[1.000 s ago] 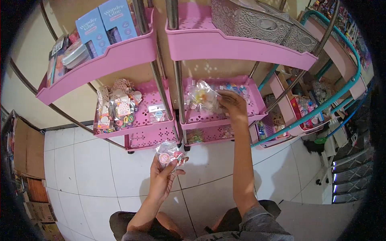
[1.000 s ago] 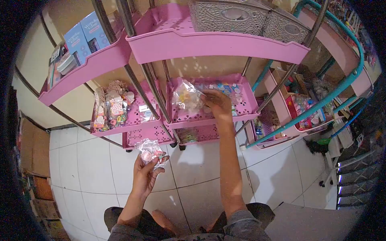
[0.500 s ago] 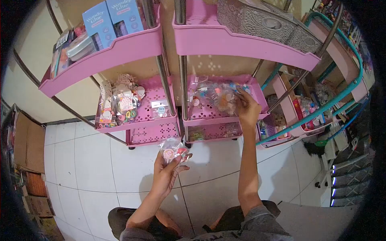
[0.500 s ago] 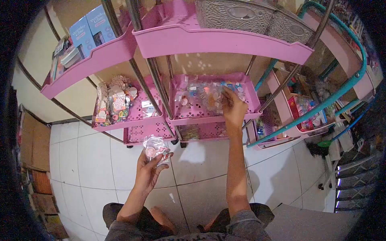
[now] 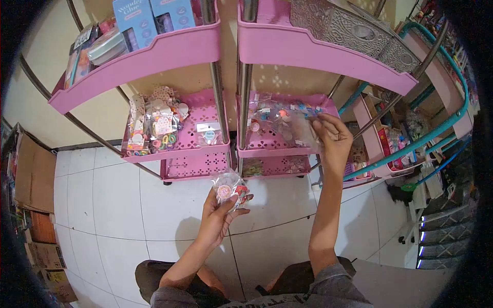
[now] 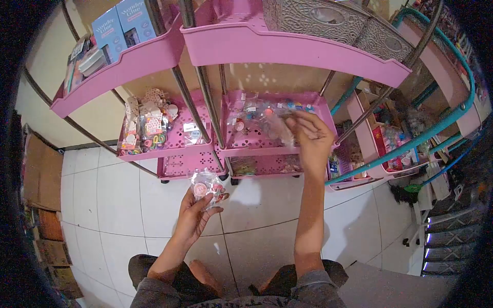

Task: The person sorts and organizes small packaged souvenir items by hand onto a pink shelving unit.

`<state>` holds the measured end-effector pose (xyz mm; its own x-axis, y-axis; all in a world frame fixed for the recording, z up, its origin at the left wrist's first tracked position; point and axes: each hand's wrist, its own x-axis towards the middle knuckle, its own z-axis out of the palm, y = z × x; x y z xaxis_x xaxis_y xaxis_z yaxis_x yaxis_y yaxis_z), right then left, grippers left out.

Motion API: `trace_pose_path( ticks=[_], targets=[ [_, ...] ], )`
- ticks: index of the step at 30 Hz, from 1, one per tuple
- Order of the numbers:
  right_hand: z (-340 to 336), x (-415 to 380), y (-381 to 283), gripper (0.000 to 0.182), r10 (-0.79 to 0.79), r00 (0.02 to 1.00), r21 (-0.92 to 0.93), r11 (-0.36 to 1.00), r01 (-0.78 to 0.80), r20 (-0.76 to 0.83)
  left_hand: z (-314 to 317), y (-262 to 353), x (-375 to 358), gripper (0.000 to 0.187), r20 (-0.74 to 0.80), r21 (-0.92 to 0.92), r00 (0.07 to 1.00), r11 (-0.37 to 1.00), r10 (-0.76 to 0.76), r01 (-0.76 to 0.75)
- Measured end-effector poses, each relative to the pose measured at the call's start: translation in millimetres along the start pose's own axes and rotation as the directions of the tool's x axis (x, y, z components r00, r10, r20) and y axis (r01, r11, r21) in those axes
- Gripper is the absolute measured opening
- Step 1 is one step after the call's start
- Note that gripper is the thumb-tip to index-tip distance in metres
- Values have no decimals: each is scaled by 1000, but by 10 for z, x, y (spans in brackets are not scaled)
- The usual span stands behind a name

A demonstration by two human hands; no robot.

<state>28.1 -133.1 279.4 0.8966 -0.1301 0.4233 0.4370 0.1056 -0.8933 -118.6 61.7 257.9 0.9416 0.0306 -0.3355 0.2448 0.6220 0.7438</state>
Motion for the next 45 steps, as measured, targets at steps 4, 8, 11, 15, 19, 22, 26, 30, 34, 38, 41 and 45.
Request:
trace_pose_path(
  ticks=[4,8,11,15,19,22,26,30,34,38,41,45],
  targets=[
    [283,-221,-231,20,223,956,314,909,-274,190,40,24,-10,34,38,-4,999,1000,4,-4],
    [549,-459,-327,21,311,878,378,813,-444,364,72,59,-64,33,35,-85,998,996,45,-42],
    [686,-591,-308,21,361,857,373,787,-491,367,103,102,-117,32,55,-128,997,990,62,-55],
    [721,-684,-251,21,381,871,368,797,-479,310,101,99,-149,33,48,-165,992,980,119,-109],
    [734,-768,-210,20,314,925,331,868,-371,214,90,82,-163,34,50,-159,987,977,151,-142],
    [807,-865,-197,19,277,959,292,914,-283,62,90,56,-166,38,23,-165,984,971,178,-172],
    [892,-1089,-42,16,43,980,-28,998,-50,-193,89,32,-156,38,4,-162,982,969,191,-188],
    [862,-1341,-9,17,-268,963,-399,884,245,-1,37,-37,-139,34,-37,-79,966,963,257,-260],
    [796,-1323,-116,18,-285,944,-380,865,329,168,-17,-22,-131,28,-191,98,974,989,125,-108],
    [356,-630,222,21,-349,925,-625,758,186,-148,7,-15,-121,23,-122,-50,982,987,145,-152],
    [-27,-35,554,26,-503,864,-855,460,240,-28,21,17,-151,25,-84,-4,987,990,140,-141],
    [-227,136,757,31,-73,997,-900,434,37,6,42,-1,-153,29,0,61,993,991,116,-116]
  ],
)
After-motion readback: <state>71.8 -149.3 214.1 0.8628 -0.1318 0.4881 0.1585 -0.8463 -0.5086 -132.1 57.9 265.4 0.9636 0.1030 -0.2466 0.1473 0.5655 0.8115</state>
